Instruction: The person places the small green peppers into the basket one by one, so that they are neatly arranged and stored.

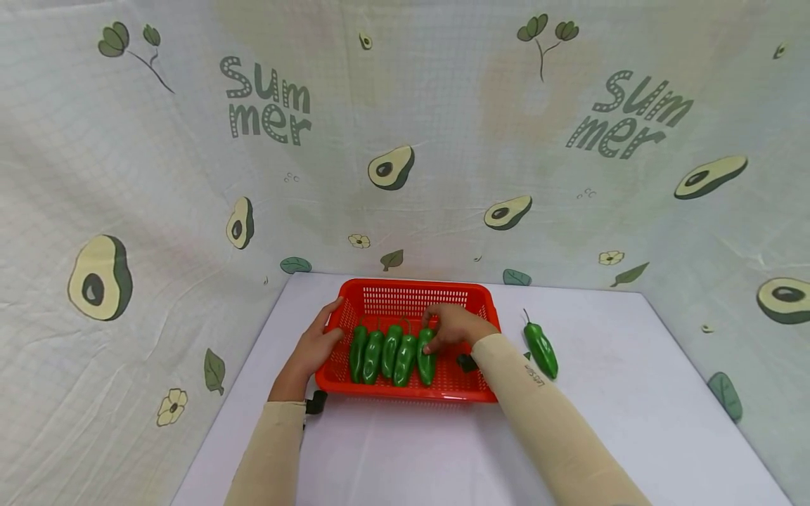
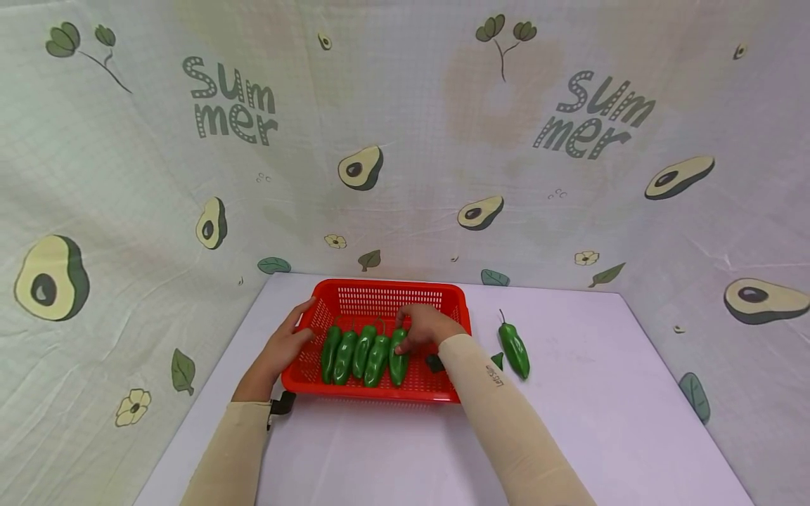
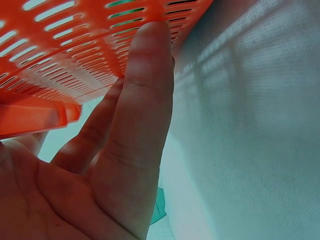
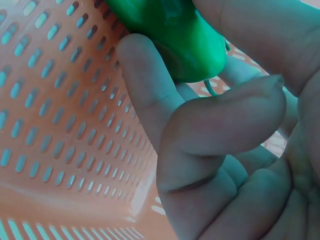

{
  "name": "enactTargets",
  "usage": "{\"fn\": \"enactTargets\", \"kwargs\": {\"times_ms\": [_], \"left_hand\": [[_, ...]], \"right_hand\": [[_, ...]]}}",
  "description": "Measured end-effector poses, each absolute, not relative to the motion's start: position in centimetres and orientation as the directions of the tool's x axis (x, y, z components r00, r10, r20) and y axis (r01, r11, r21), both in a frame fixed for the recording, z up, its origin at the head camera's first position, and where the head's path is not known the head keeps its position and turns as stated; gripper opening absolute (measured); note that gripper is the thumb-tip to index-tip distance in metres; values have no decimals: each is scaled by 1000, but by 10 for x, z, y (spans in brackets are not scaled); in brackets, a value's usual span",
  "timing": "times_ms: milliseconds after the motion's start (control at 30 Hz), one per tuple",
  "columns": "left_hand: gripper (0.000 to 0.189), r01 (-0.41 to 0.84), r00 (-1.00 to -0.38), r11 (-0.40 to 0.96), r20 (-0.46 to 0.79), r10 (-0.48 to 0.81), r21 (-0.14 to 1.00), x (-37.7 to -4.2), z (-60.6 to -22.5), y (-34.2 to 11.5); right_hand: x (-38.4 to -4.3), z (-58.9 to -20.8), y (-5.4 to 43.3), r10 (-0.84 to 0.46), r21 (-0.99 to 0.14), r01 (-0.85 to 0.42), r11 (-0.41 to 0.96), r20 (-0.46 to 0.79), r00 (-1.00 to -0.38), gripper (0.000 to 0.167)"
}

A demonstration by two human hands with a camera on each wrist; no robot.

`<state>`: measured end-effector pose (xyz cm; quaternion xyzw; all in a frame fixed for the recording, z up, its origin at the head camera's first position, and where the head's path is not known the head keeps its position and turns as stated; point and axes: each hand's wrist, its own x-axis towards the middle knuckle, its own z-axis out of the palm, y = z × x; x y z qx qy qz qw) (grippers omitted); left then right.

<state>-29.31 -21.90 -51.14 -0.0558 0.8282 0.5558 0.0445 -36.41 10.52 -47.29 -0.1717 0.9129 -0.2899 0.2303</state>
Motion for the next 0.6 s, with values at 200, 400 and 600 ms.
{"fn": "enactTargets", "kwargs": {"times_ms": [200, 400, 600], "left_hand": [[68, -149, -989, 378, -144, -43, 914, -293, -511, -218], [68, -154, -988, 377, -148, -45, 913, -292, -511, -218], [68, -156, -988, 375, -151, -45, 914, -291, -508, -218]], "right_hand": [[-366, -477, 106, -458, -584, -207, 785, -322, -829, 45], [-365, -475, 106, -470, -577, -226, 785, -318, -823, 43], [-365, -476, 108, -479, -564, -237, 791, -330, -814, 42]]}}
